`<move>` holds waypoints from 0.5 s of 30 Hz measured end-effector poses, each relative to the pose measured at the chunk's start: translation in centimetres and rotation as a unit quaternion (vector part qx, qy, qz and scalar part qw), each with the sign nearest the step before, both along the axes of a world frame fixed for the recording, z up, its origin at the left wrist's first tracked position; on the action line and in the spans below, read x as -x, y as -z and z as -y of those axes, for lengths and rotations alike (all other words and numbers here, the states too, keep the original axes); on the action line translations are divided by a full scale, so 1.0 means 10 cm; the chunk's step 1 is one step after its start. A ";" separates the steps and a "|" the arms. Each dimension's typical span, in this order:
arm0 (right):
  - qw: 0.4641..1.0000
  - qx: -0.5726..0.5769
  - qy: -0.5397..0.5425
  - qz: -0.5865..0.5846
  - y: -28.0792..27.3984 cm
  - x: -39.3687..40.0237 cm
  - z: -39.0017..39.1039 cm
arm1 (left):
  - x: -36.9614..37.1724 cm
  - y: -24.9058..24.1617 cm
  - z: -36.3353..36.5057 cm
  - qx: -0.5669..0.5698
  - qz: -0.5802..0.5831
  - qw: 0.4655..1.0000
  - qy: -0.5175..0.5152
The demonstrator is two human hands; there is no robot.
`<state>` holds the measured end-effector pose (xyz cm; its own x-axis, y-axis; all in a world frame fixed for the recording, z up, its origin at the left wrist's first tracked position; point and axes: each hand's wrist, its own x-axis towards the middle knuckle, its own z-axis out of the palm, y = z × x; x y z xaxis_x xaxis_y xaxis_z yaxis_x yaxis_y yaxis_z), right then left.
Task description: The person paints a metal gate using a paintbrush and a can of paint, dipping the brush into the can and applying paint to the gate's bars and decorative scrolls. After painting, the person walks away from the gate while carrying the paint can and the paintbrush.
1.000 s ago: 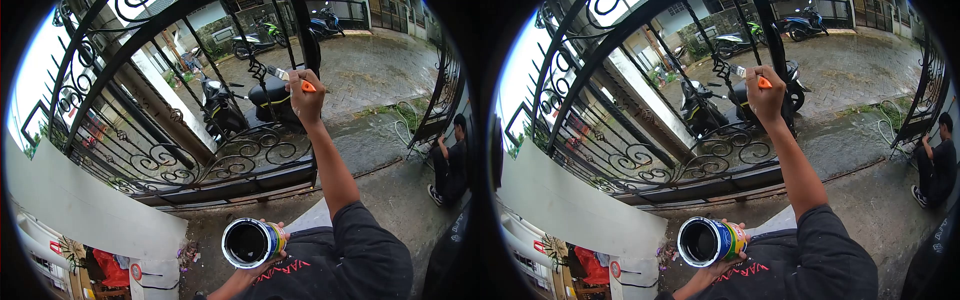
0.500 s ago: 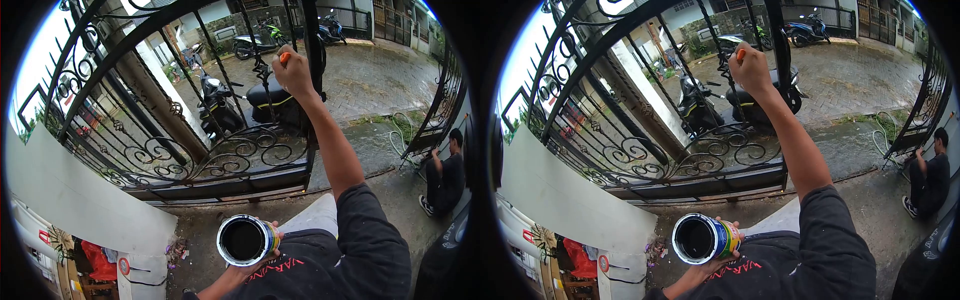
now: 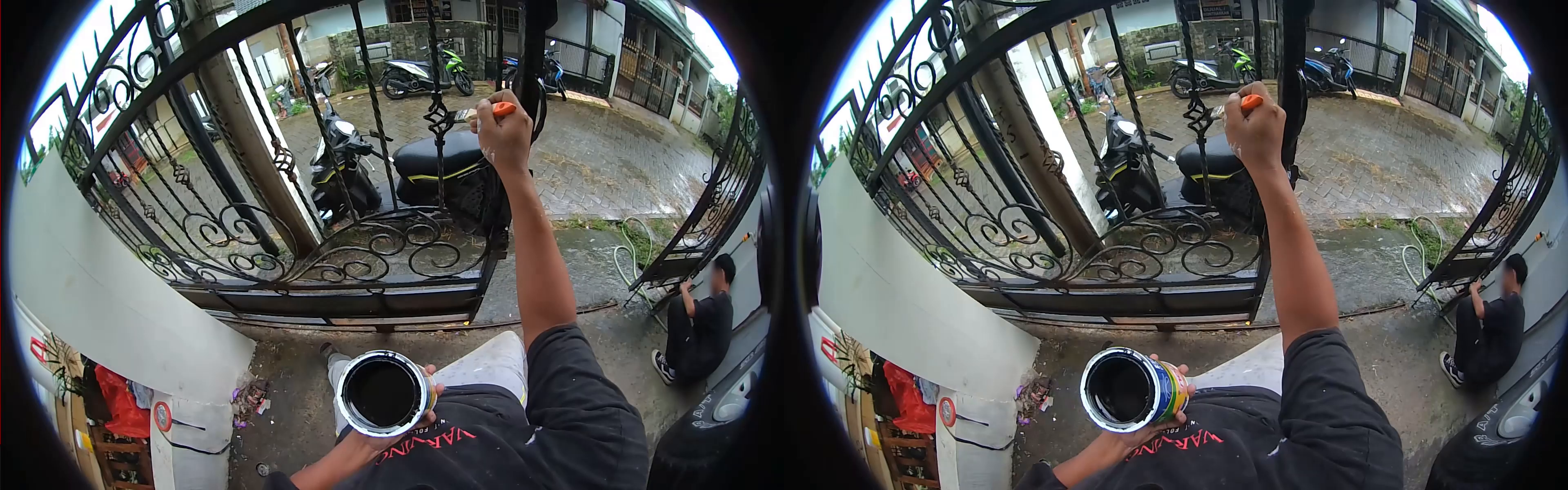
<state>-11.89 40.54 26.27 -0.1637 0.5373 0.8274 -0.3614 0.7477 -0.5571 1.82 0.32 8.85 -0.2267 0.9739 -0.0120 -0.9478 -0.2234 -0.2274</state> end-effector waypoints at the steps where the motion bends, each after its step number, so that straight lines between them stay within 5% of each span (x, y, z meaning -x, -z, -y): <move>1: 1.000 -0.004 -0.008 0.000 0.03 0.05 0.01 | 0.00 0.01 0.00 -0.002 -0.007 1.000 -0.003; 9: 0.990 -0.135 0.026 0.043 0.03 0.23 0.11 | 0.02 0.08 0.06 0.022 0.005 1.000 -0.010; 13: 0.994 0.011 -0.073 0.084 -0.13 0.11 0.03 | 0.00 -0.02 0.01 0.019 -0.012 1.000 -0.013; 15: 0.995 -0.079 -0.006 0.056 -0.10 0.15 0.00 | -0.01 0.02 0.01 0.013 -0.024 0.999 -0.019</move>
<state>-13.36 40.52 27.28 -0.2653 0.3999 0.8774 -0.3140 0.8245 -0.4707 1.89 0.21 8.63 -0.2651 0.9639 -0.0246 -0.9479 -0.2652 -0.1765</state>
